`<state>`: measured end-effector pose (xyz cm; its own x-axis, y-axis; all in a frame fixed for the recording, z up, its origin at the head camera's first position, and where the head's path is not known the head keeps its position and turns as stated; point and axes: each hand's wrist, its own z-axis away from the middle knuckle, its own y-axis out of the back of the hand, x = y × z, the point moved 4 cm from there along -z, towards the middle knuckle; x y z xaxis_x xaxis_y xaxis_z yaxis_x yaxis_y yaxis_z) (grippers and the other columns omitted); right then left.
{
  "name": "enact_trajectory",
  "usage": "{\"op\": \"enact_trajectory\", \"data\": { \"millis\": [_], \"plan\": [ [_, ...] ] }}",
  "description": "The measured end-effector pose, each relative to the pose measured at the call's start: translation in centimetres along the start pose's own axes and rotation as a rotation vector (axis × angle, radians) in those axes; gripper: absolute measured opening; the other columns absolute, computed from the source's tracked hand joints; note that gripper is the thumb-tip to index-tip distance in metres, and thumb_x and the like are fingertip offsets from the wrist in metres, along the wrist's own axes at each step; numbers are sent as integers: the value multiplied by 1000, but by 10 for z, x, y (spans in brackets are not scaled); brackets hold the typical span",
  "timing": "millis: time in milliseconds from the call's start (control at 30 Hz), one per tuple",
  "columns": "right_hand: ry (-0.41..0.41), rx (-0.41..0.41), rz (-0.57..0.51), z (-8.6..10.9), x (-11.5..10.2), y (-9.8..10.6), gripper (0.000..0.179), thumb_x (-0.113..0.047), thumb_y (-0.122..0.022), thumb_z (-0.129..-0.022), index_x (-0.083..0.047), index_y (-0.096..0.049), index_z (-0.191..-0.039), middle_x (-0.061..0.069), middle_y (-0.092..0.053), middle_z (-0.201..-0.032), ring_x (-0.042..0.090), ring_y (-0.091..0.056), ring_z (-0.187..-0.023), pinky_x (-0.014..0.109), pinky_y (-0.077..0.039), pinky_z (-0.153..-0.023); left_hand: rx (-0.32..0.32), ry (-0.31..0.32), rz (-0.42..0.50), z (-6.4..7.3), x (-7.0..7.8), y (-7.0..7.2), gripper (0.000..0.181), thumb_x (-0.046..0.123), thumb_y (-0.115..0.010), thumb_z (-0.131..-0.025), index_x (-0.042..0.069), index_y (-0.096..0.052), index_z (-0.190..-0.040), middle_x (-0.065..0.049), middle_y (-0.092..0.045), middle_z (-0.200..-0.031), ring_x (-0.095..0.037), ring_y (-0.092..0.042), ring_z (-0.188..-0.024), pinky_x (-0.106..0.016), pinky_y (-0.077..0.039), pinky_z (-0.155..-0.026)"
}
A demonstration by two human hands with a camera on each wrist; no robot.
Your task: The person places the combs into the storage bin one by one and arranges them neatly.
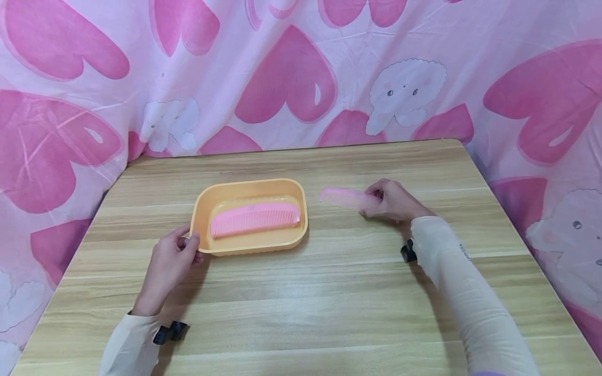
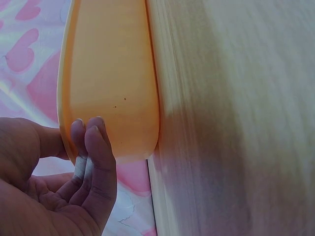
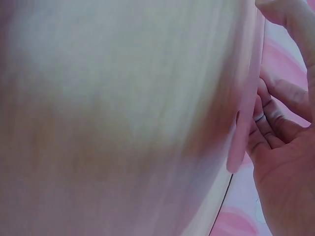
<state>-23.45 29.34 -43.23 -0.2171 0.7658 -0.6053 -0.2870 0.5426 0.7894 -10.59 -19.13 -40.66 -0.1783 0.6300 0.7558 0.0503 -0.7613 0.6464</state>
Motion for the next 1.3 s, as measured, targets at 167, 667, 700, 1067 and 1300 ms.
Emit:
{"op": "enact_trajectory", "data": {
  "millis": [167,667,700,1067,1300],
  "plan": [
    [-16,7,-14,2,-1,4,57,-34,-87,-79,0,-67,-120,12,-64,-110,25,-55,-95,30,-47,-80,-1,4,4,0,1,1,42,18,-50,-104,-2,-53,-141,-8,-67,-74,-17,-64,-62,-26,-52,-55],
    [55,89,-45,-9,-36,19,40,-20,-88,-76,-2,-74,-109,9,-68,-93,23,-56,-84,24,-45,-69,-2,-6,-3,0,-1,2,42,19,-49,-104,-2,-54,-140,-7,-67,-73,-16,-65,-62,-26,-52,-55],
    [66,92,-47,-10,-40,20,39,-20,-88,-76,-2,-74,-108,9,-68,-92,23,-56,-84,24,-45,-69,-2,-9,-3,0,-1,2,42,19,-49,-104,-2,-54,-140,-7,-67,-73,-16,-65,-62,-26,-52,-55],
    [164,75,-58,-24,-77,17,37,-17,-88,-72,-3,-75,-104,7,-67,-90,22,-55,-83,25,-43,-69,-1,-13,-3,0,-2,1,41,19,-50,-104,-1,-56,-139,-7,-67,-73,-18,-65,-62,-27,-52,-54],
    [191,50,-60,-36,-106,9,42,-18,-89,-70,-1,-74,-106,8,-68,-91,21,-56,-83,28,-46,-71,-1,-12,12,0,-1,2,40,18,-51,-104,-1,-55,-139,-7,-67,-73,-17,-65,-62,-26,-52,-54]
  ]
}}
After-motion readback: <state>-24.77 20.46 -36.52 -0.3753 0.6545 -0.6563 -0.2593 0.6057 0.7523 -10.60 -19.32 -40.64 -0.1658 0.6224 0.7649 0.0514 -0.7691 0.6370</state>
